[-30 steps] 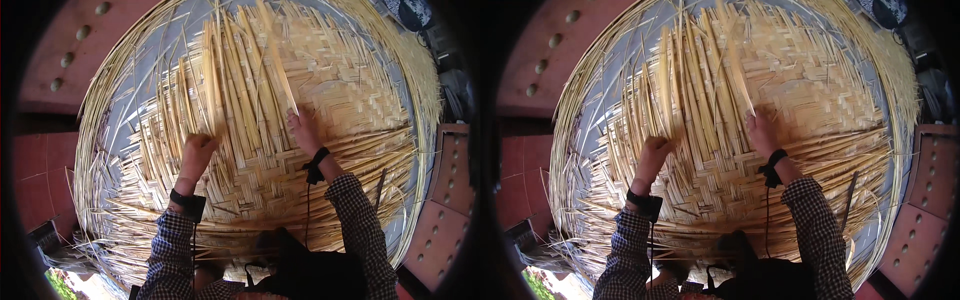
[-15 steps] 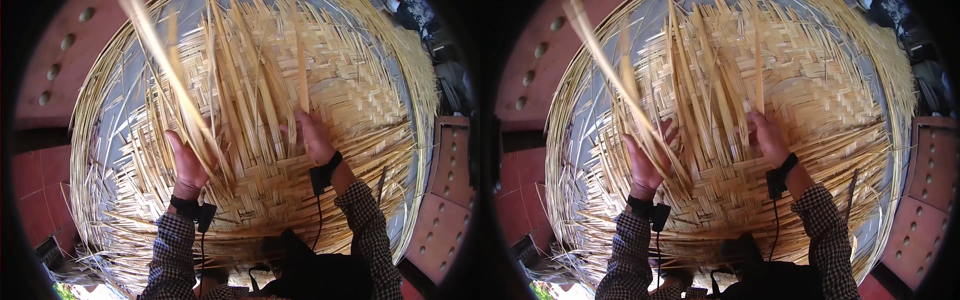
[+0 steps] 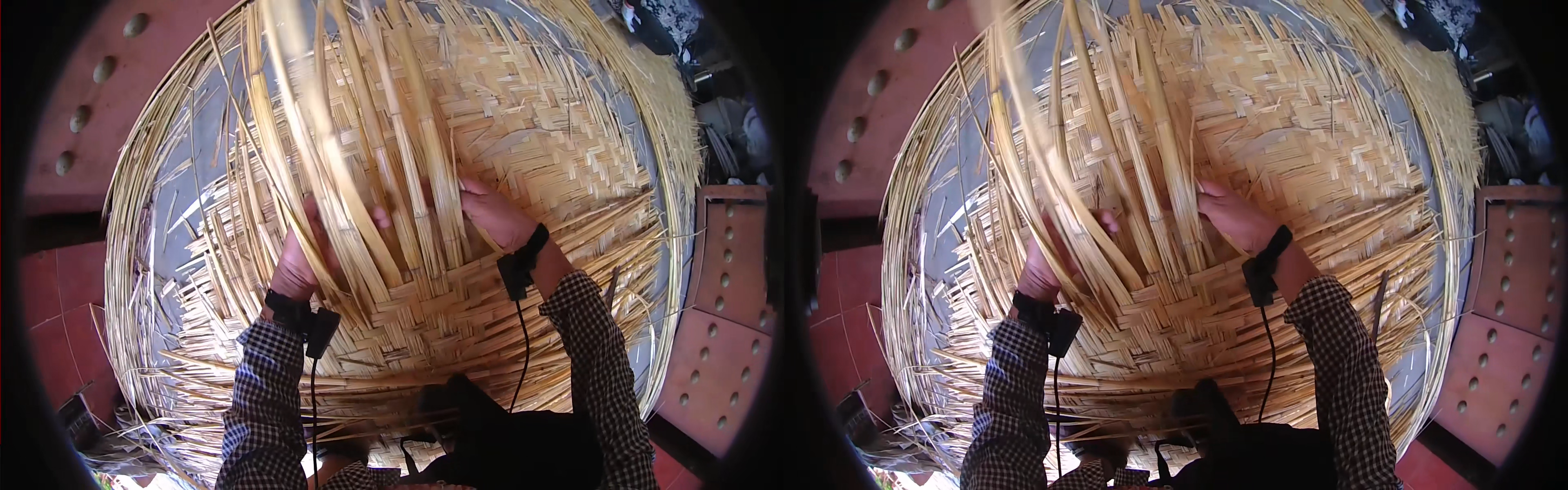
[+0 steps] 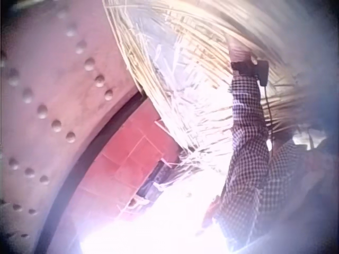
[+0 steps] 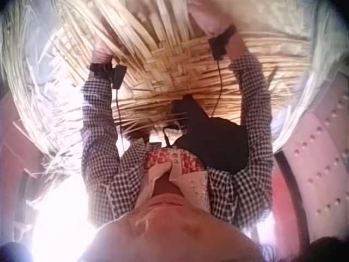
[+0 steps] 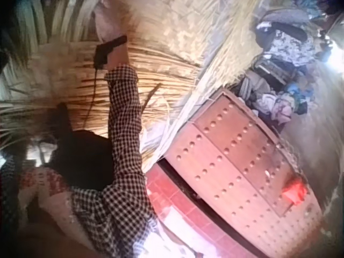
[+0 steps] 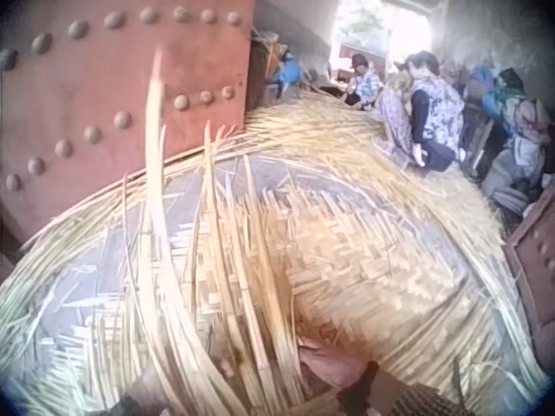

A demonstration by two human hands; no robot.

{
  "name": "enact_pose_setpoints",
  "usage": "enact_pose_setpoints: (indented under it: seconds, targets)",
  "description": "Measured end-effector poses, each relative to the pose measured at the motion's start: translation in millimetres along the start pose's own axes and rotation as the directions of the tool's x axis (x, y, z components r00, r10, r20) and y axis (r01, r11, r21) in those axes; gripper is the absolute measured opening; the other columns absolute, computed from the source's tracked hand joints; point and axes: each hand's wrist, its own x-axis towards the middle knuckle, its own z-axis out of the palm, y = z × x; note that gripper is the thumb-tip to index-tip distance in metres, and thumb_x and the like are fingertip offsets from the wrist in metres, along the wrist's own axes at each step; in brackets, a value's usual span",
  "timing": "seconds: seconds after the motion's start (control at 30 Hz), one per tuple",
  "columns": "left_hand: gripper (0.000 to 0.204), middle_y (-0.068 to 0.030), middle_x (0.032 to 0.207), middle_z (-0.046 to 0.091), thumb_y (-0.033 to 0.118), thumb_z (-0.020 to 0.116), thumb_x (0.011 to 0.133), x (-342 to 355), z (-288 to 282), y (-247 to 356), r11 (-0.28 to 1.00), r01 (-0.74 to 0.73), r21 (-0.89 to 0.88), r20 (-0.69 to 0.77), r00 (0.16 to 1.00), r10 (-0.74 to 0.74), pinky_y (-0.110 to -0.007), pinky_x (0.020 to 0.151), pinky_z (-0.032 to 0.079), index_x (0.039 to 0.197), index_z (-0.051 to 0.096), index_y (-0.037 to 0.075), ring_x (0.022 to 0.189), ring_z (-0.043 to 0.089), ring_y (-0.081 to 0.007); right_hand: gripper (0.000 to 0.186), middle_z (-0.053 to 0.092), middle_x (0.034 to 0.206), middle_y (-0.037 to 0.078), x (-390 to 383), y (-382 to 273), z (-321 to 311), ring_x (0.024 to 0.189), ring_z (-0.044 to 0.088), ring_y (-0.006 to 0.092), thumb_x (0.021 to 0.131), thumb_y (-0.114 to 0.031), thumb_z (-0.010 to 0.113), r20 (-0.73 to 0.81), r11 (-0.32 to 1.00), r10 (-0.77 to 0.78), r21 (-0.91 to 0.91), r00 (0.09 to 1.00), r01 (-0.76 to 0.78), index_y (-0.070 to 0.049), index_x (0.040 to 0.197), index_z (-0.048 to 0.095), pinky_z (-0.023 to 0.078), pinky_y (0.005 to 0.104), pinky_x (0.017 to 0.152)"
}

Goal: The recorder is weaving bamboo strips to create a large flat mat.

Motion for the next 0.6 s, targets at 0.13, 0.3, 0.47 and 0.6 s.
enact_pose_setpoints:
  seconds: [0.13, 0.3, 0.47, 0.6]
  targets:
    - [0.097, -0.026, 0.138, 0.053, 0.063, 0.069, 0.08, -1, 5, 1, 0.981, -0.057, 0.187, 0.213, 0.977, 0.017, -0.047, 0.109, 0.043, 0.145, 0.039, -0.003, 0.128, 0.052, -0.0387, 0.038, 0.064, 0.118, 0.008, -19, -25, 1, 0.097, 0.06, 0.0145, 0.103, -0.022, 0.048, 0.108, 0.923, 0.219, 0.299, 0.97, -0.242, -0.005, 0.137, 0.053, 0.05, 0.0267, 0.082]
    - [0.072, -0.0198, 0.126, 0.063, 0.036, 0.071, 0.09, 4, 5, 3, 0.98, -0.1, 0.172, 0.006, 0.995, 0.101, -0.036, 0.091, 0.055, 0.144, 0.04, 0.0, 0.11, 0.064, -0.0245, 0.025, 0.07, 0.104, 0.011, -7, -54, 3, 0.096, 0.067, 0.0236, 0.1, -0.021, 0.055, 0.46, 0.784, 0.102, -0.583, 0.882, 0.214, -0.002, 0.115, 0.063, 0.054, 0.035, 0.082]
    - [0.05, -0.0102, 0.11, 0.064, 0.018, 0.07, 0.092, -8, -8, 39, 0.896, -0.002, 0.445, -0.172, 0.981, 0.088, -0.03, 0.078, 0.06, 0.132, 0.048, -0.001, 0.095, 0.068, -0.0186, 0.026, 0.07, 0.102, 0.009, -4, -50, 5, 0.093, 0.066, 0.0197, 0.094, -0.018, 0.064, 0.301, 0.709, 0.142, -0.695, 0.943, 0.115, -0.003, 0.114, 0.065, 0.052, 0.0329, 0.083]
    - [0.051, -0.0193, 0.115, 0.063, 0.008, 0.069, 0.091, -42, -7, 56, 0.555, -0.204, 0.806, 0.061, 0.962, 0.265, -0.032, 0.08, 0.062, 0.132, 0.043, -0.007, 0.105, 0.068, -0.0289, 0.022, 0.07, 0.097, 0.006, -13, -46, 8, 0.09, 0.065, 0.0145, 0.091, -0.016, 0.069, 0.152, 0.807, 0.097, -0.59, 0.984, 0.012, -0.002, 0.108, 0.067, 0.052, 0.0313, 0.082]
